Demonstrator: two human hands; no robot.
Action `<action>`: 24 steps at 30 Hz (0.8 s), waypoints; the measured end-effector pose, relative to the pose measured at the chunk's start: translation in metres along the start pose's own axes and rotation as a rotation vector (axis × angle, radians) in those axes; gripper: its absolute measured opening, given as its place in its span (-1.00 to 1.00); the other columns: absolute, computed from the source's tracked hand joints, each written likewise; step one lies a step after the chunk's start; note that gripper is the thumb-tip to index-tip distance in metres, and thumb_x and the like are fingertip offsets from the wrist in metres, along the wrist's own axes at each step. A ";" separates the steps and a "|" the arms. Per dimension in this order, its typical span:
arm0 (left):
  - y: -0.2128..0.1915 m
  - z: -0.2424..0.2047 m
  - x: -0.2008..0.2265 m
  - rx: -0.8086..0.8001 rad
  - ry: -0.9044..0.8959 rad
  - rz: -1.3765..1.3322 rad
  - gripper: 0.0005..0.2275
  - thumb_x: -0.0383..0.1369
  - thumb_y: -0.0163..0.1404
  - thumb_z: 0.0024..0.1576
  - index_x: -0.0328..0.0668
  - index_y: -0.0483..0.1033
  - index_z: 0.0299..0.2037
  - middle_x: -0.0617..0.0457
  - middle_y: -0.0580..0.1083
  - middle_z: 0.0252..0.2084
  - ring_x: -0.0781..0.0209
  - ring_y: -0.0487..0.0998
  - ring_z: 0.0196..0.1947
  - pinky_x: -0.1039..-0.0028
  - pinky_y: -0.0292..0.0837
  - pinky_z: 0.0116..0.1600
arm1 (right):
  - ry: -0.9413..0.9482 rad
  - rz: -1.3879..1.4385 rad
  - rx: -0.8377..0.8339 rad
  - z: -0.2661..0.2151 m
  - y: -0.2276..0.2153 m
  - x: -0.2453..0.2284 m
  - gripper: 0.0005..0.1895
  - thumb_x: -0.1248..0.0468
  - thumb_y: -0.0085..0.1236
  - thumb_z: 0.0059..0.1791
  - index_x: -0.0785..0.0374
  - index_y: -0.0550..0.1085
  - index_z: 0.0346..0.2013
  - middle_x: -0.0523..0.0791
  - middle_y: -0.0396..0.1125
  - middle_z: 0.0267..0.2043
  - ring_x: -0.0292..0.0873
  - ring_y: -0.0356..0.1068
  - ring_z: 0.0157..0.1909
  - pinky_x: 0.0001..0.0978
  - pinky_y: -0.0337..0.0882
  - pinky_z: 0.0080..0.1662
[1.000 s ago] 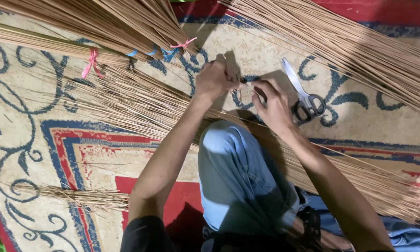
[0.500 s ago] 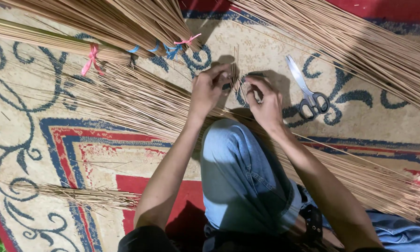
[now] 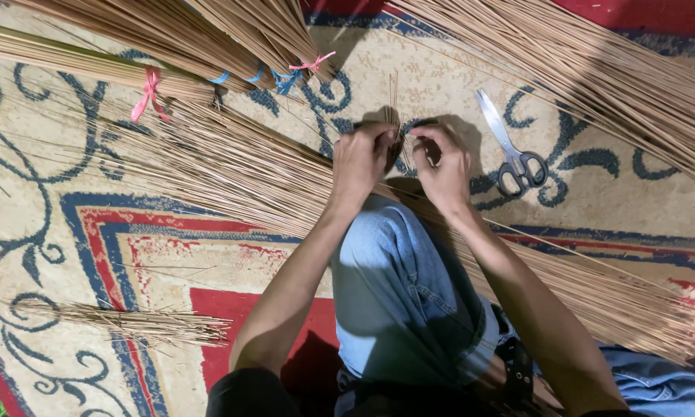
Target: Trimming the ends of thin wooden sticks with scissors and organizing them into bundles
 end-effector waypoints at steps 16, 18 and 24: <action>-0.039 -0.023 0.029 0.021 0.089 -0.110 -0.68 -0.50 0.06 0.14 -0.23 0.53 0.12 -0.22 0.59 -0.10 -0.33 0.60 -0.01 -0.07 0.52 0.04 | -0.140 0.046 -0.066 -0.001 0.014 -0.042 -0.44 0.57 0.07 -0.17 0.27 0.53 0.12 0.08 0.47 -0.04 0.21 0.48 -0.01 -0.04 0.53 -0.03; -0.045 -0.029 0.019 0.053 0.015 -0.103 -0.73 -0.37 0.11 0.14 -0.16 0.58 0.05 -0.13 0.62 -0.15 -0.27 0.62 -0.07 -0.03 0.53 0.00 | -0.058 0.024 -0.004 -0.009 0.006 -0.011 -0.51 0.56 0.07 -0.15 0.22 0.59 0.04 0.01 0.50 -0.12 0.10 0.53 -0.10 -0.19 0.56 -0.10; -0.008 -0.031 -0.012 -0.033 -0.036 -0.208 -0.70 -0.27 0.10 0.16 -0.05 0.60 0.10 -0.04 0.64 -0.11 -0.16 0.63 -0.01 0.08 0.54 0.05 | -0.040 0.012 -0.033 -0.016 -0.001 -0.047 -0.58 0.54 0.11 -0.16 0.23 0.60 -0.04 0.00 0.52 -0.15 0.13 0.53 -0.15 -0.17 0.57 -0.19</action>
Point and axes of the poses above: each hand's wrist, its own z-axis towards the middle knuckle, its own y-axis out of the palm, x = y × z, the point moved 10 cm from there along z, towards the middle knuckle
